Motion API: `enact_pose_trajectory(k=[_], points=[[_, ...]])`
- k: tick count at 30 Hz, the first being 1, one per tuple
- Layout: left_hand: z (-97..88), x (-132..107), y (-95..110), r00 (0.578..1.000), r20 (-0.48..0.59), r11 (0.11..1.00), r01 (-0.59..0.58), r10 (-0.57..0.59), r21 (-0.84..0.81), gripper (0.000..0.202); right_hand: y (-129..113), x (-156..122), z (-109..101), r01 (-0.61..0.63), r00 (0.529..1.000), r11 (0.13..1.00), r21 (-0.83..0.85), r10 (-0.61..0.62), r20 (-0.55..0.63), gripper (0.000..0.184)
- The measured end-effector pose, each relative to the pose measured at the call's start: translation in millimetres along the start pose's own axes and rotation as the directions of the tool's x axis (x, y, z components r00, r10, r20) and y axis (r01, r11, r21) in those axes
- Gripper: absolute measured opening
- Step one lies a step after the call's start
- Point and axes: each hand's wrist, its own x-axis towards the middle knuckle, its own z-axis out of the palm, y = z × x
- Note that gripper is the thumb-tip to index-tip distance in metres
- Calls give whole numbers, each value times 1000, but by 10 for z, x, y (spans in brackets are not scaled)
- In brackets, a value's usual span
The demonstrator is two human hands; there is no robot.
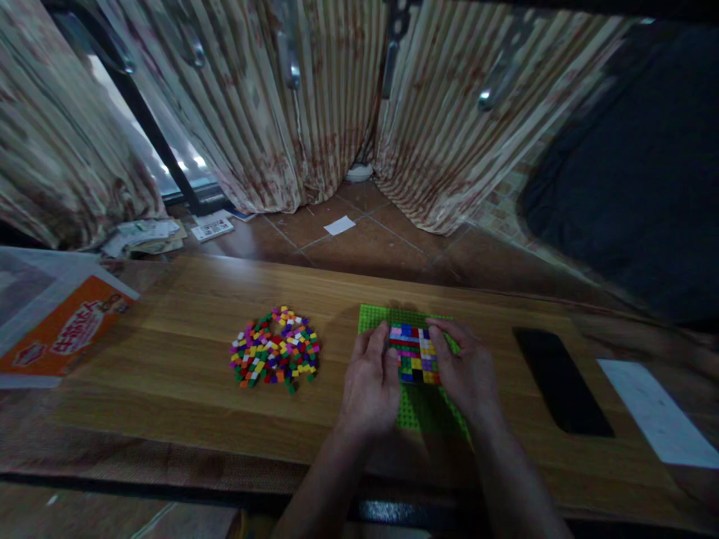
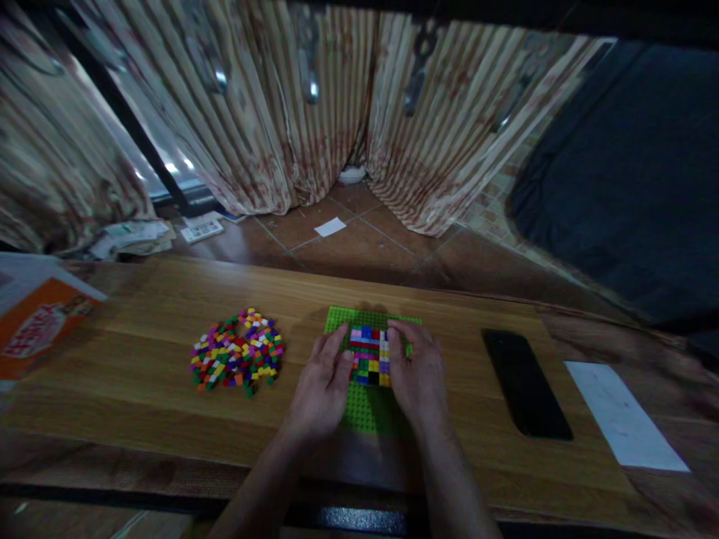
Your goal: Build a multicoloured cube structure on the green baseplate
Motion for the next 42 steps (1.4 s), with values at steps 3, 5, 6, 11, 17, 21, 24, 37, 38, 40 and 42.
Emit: enact_pose_trajectory(k=[3,5,6,11,17,21,24,37,38,40,42], points=[[39,7,-16,1000,19,999,-10,9,49,50,44,-45,54,-23,996,1000,14,21,85,41],[66,6,-33,1000,23,997,-22,21,77,52,52,-80,113,-32,994,999,39,28,108,42],[78,2,-42,999,21,996,-31,29,88,52,55,-95,143,-30,994,998,50,24,104,41],[115,-31,-95,997,15,988,-73,72,138,54,79,-123,224,8,998,994,110,-15,68,39],[113,-55,-101,996,27,981,-90,87,172,55,80,-122,212,10,997,994,104,-19,78,40],[82,-71,-66,997,62,983,-66,56,174,56,84,-122,212,12,997,998,69,-17,79,42],[42,-89,-39,997,66,985,-52,41,162,54,87,-121,202,22,997,999,26,-24,72,41],[-642,23,-113,893,-432,924,-50,-128,-379,29,-535,-516,378,492,869,864,108,-494,-12,19],[-730,46,-134,864,-471,896,-54,-179,-440,30,-566,-549,456,503,856,854,130,-513,59,20],[-896,79,-173,808,-531,841,-86,-254,-534,29,-613,-585,596,514,834,846,138,-531,147,21],[-1038,92,-207,767,-573,810,-122,-290,-573,26,-662,-589,697,506,834,855,114,-518,189,21]])
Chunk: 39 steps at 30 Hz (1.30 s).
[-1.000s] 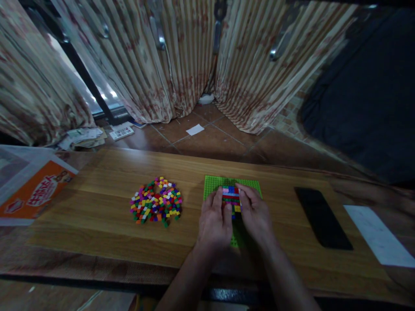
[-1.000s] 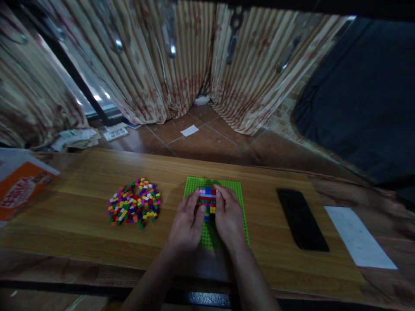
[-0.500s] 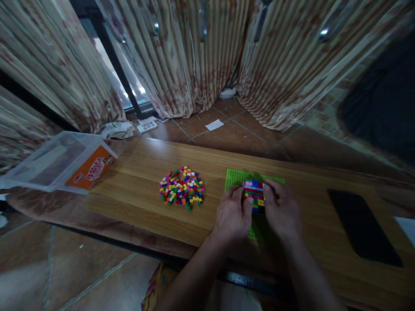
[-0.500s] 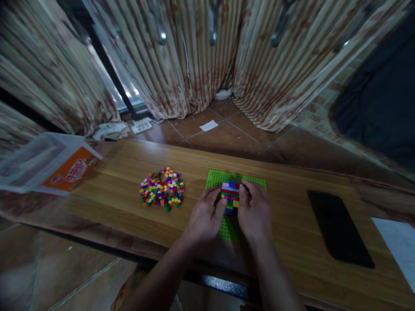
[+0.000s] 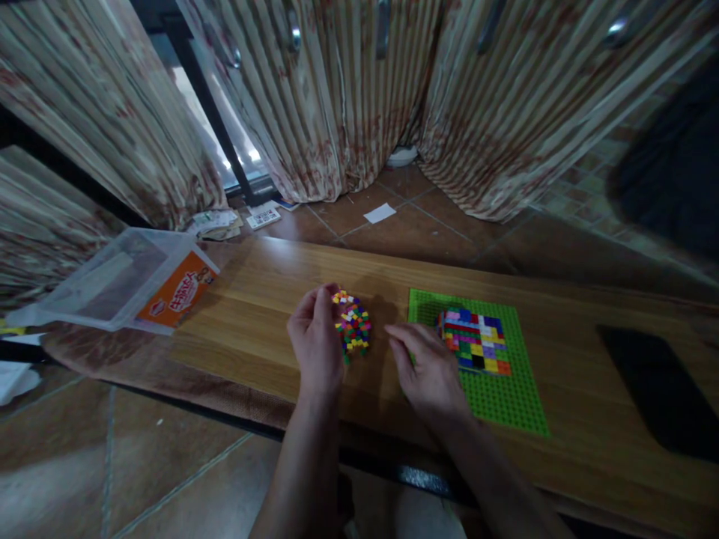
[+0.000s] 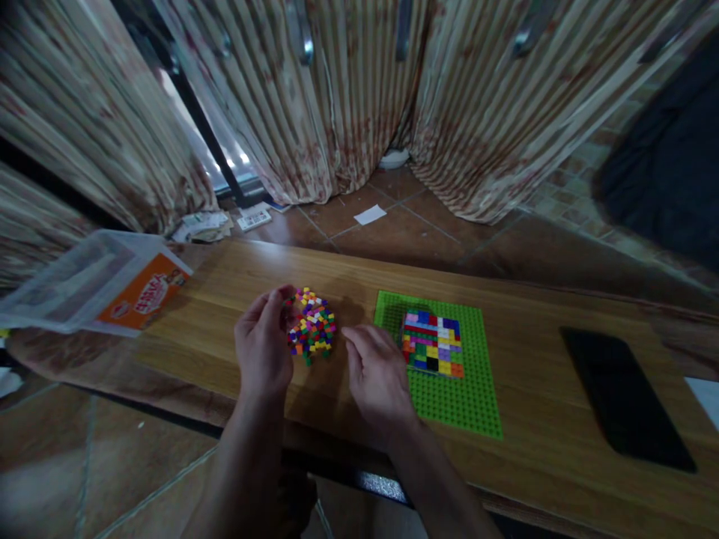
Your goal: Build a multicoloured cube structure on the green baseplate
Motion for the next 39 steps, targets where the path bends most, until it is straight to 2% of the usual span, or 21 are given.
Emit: enact_pose_trajectory(k=[5,8,10,14,22,28,31,33,35,37,39], points=[[-196,122,104,997,-78,1000,-14,12,-17,25,-86,72,138,-122,985,993,-3,121,120,19],[-282,150,135,996,-88,1000,-14,13,-15,25,-91,23,225,-196,958,980,-20,196,210,20],[-317,160,143,997,-82,1000,-2,1,-15,24,-72,-26,281,-221,946,974,-45,225,231,25],[-315,153,145,997,-70,999,17,-20,-44,21,-53,-83,368,-235,949,970,-56,242,204,35],[-250,120,121,999,-22,995,47,-49,-82,19,-81,-81,462,-179,970,983,-38,183,161,33],[-224,115,120,998,0,996,60,-60,-71,17,-30,-87,450,-191,969,982,-2,189,160,30],[-196,95,125,993,72,995,96,-93,-40,17,-64,-55,379,-216,968,975,57,206,141,28],[-171,67,124,977,161,990,134,-138,35,18,-111,-10,290,-223,972,969,106,213,96,28],[-140,25,118,941,267,976,183,-208,116,23,-162,46,181,-216,976,966,140,213,39,27],[-104,-28,106,871,394,954,242,-293,176,29,-201,99,73,-204,978,967,153,207,1,28],[-66,-82,87,782,513,935,290,-354,203,30,-217,136,-13,-188,981,971,148,192,-17,29]])
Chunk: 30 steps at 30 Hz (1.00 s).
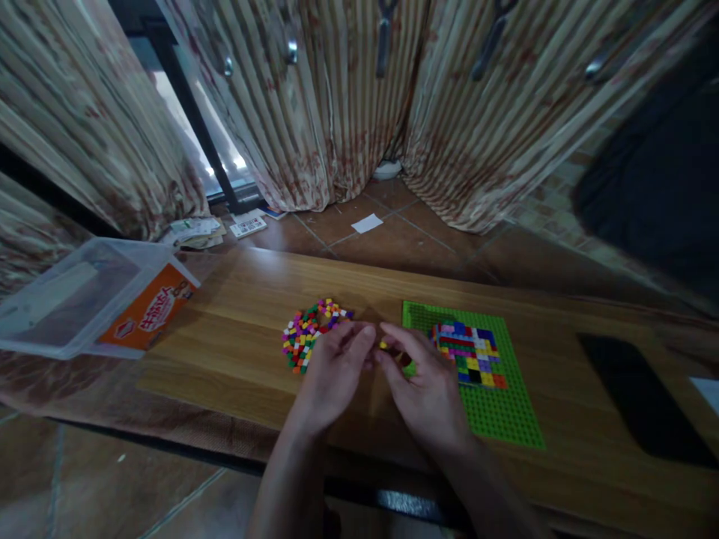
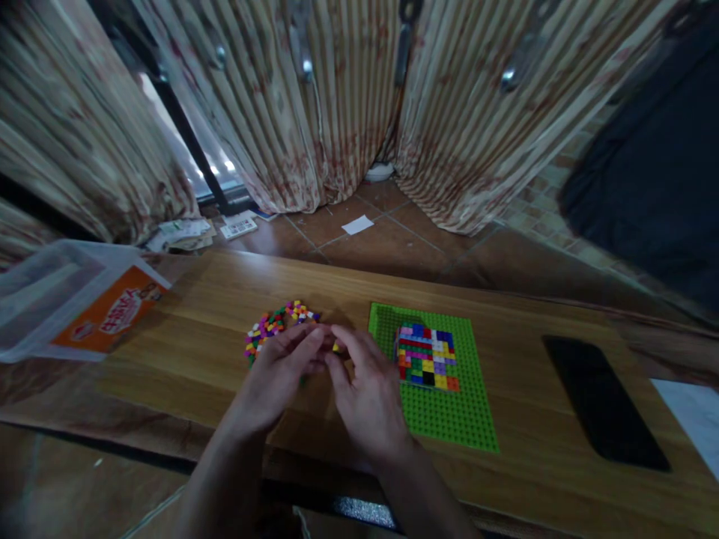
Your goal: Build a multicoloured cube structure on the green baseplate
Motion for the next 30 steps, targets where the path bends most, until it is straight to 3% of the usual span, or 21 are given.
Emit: enact_pose_trajectory(k=[2,4,10,16,21,25,30], points=[[59,-8,-31,995,99,999,26,-25,-17,28,-2,17,-58,13,1000,1000,-14,-13,-2,31],[113,-6,-64,992,125,998,32,-26,-46,23,18,19,-98,18,1000,1000,-24,-18,6,33],[269,-13,-129,995,75,990,77,-69,-114,15,91,-17,-205,26,999,999,-45,-24,47,32],[424,-34,-197,984,50,942,177,-170,-285,24,157,-41,-326,26,1000,999,-36,-26,-2,29],[557,-22,-272,980,73,958,196,-184,-210,31,228,-24,-459,-33,995,999,-9,32,-90,29],[615,-12,-278,965,147,951,244,-218,-192,36,285,-13,-553,-84,994,996,21,86,-66,34],[638,-14,-255,950,210,936,275,-230,-220,25,299,-16,-610,-84,996,996,41,85,-9,39]])
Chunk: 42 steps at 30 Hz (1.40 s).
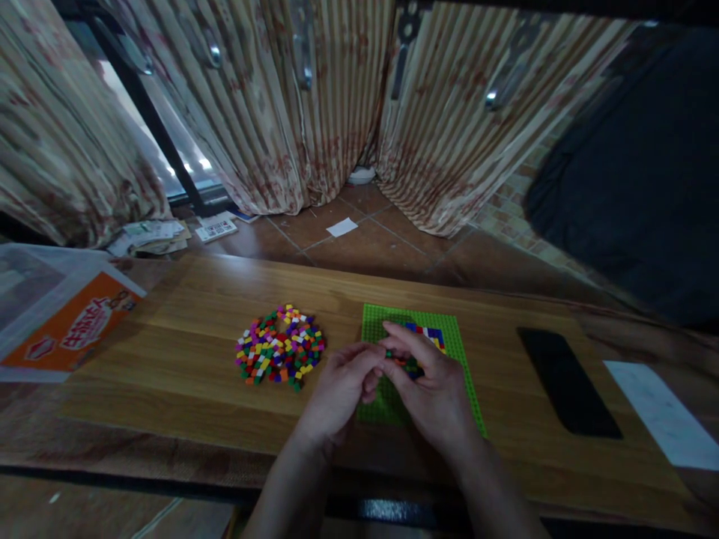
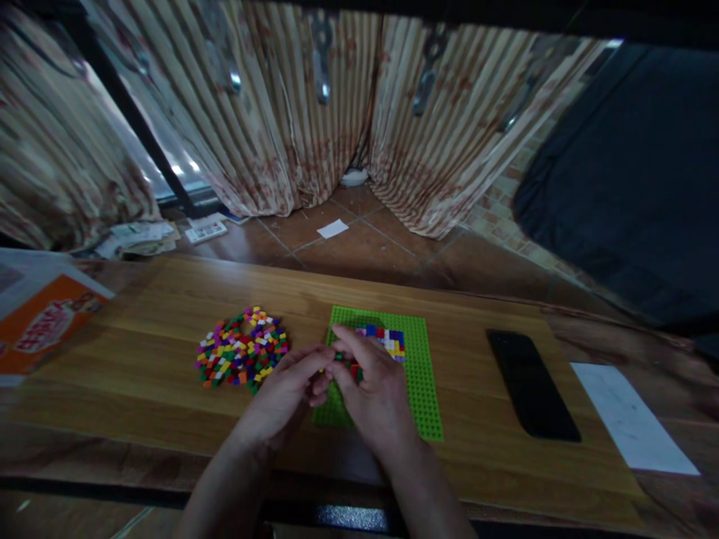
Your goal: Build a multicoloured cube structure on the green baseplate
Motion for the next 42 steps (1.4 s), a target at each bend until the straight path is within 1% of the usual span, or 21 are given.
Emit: enact_pose_trajectory(k=[2,5,6,8,12,16,20,21,23,26,27,29,33,36,42], points=[[11,-2,1,1000,8,999,10,-10,-32,22,2,-3,-16,-2,1000,1000,6,2,21,40],[25,1,-2,1000,7,993,12,-11,-114,22,28,-7,-57,-64,998,997,43,63,31,43],[27,5,-3,1000,8,990,9,-8,-143,22,43,-7,-77,-86,996,994,69,84,34,43],[27,13,-3,1000,17,983,5,-2,-181,24,76,-7,-118,-102,994,988,118,97,44,35],[35,25,2,998,56,984,8,2,-178,28,122,3,-167,-33,998,990,140,27,51,14],[65,25,-11,997,71,989,0,10,-148,31,125,11,-154,30,999,989,145,-35,34,10],[97,46,-62,996,85,994,-8,18,-109,35,141,13,-172,52,998,992,118,-54,14,10],[103,58,-76,997,79,995,-13,21,-97,35,160,19,-194,50,999,993,105,-50,-4,10],[111,85,-103,999,32,997,-31,33,-68,34,225,40,-259,30,996,997,72,-24,-82,8],[114,124,-132,993,-94,997,-79,76,-22,38,384,95,-378,-40,969,999,11,42,-244,9],[116,134,-140,987,-130,996,-94,93,-5,39,443,115,-411,-68,958,998,-3,65,-278,10],[126,148,-155,979,-170,994,-109,112,25,41,547,155,-448,-113,948,994,-14,103,-301,12],[171,155,-189,981,-167,994,-85,96,73,40,640,216,-412,-137,959,990,-26,126,-256,16],[197,150,-205,985,-146,991,-77,93,108,39,625,241,-352,-139,970,989,-49,126,-209,16],[167,166,-231,988,-97,979,-100,119,180,48,594,259,-309,-156,976,987,-44,147,-158,17]])
